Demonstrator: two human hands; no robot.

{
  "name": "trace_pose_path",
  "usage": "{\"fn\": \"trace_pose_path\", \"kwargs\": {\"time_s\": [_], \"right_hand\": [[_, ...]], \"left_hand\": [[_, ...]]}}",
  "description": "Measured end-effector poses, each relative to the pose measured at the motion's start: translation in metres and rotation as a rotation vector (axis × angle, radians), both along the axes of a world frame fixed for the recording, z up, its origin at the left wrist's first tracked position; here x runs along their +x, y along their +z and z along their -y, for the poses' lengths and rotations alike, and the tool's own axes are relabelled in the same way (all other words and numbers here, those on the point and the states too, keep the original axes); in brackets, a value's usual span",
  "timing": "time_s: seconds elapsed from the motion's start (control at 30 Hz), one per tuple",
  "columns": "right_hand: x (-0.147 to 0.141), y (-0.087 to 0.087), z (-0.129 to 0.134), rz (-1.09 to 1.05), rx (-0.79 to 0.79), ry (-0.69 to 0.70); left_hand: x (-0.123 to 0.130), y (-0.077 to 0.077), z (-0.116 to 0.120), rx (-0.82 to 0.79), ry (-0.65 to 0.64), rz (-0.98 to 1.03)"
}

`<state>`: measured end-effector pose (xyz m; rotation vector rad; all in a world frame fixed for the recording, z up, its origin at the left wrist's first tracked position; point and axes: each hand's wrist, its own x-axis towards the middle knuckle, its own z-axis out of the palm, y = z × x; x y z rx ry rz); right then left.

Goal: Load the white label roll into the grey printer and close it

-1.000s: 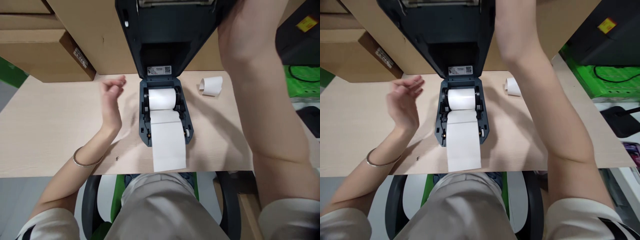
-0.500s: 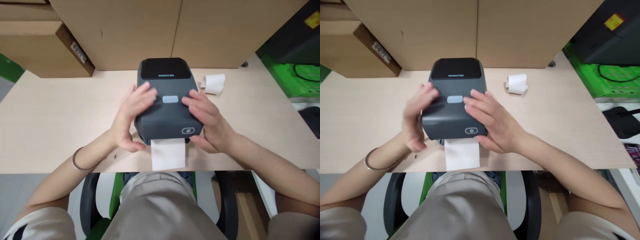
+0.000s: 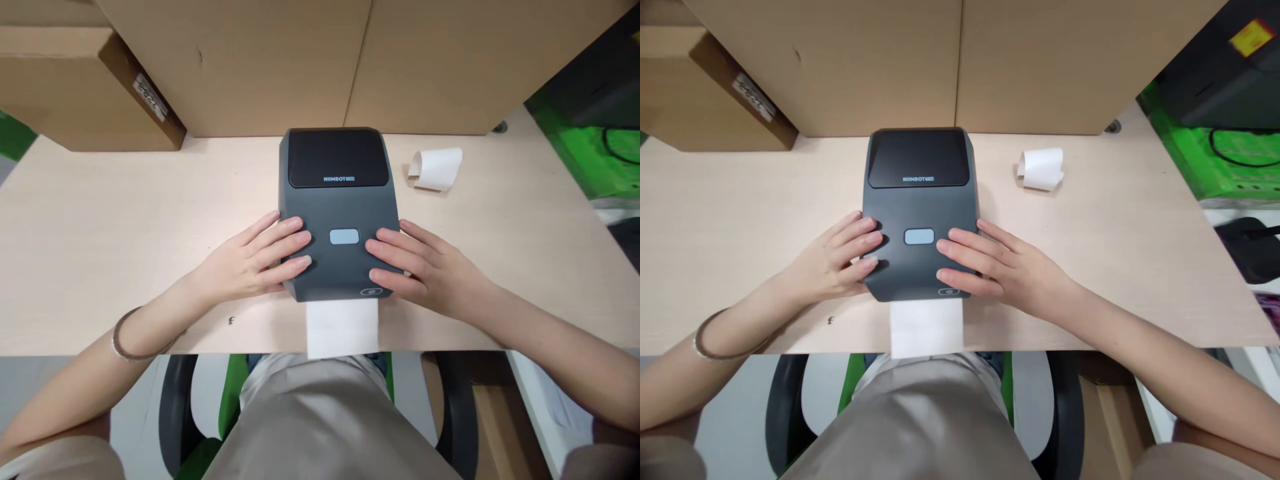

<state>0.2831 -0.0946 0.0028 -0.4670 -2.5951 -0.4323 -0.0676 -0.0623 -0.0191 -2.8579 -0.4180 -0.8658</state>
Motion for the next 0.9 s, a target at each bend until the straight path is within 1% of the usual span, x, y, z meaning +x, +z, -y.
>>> {"fn": "trace_pose_path", "kwargs": {"time_s": [0.1,0.17,0.27,0.33,0.4,0.5,0.6,0.67,0.77,0.83,0.9], "right_hand": [[-0.003,-0.009,-0.006,-0.083,0.066,0.011],[-0.003,-0.013,-0.007,-0.099,0.060,0.014],[-0.002,-0.015,-0.006,-0.099,0.044,0.009],[-0.001,-0.016,-0.004,-0.103,0.042,0.008],[0.000,-0.016,-0.004,-0.122,0.034,0.019],[0.000,-0.017,-0.004,-0.130,-0.027,0.006],[-0.001,-0.018,-0.004,-0.132,-0.035,0.002],[-0.002,-0.019,-0.003,-0.143,0.007,0.013],[-0.003,-0.018,0.000,-0.143,0.032,0.001],[-0.004,-0.015,0.003,-0.137,-0.009,0.002],[-0.004,-0.010,0.006,-0.132,-0.118,0.025]], "left_hand": [[0.003,-0.001,-0.002,0.066,0.025,0.008],[0.004,0.002,-0.002,0.092,0.036,0.005],[0.003,0.006,-0.001,0.135,0.004,0.015],[0.002,0.006,0.001,0.100,-0.008,0.008],[0.001,0.003,0.003,0.015,-0.008,0.008],[-0.002,-0.001,0.006,-0.094,0.006,0.006],[-0.004,-0.003,0.007,-0.150,0.016,-0.029],[-0.003,-0.003,0.007,-0.142,0.015,-0.024],[0.000,-0.002,0.006,-0.117,0.002,0.044],[0.002,0.000,0.008,-0.094,-0.005,0.066],[0.003,0.004,0.012,-0.055,0.012,0.021]]}}
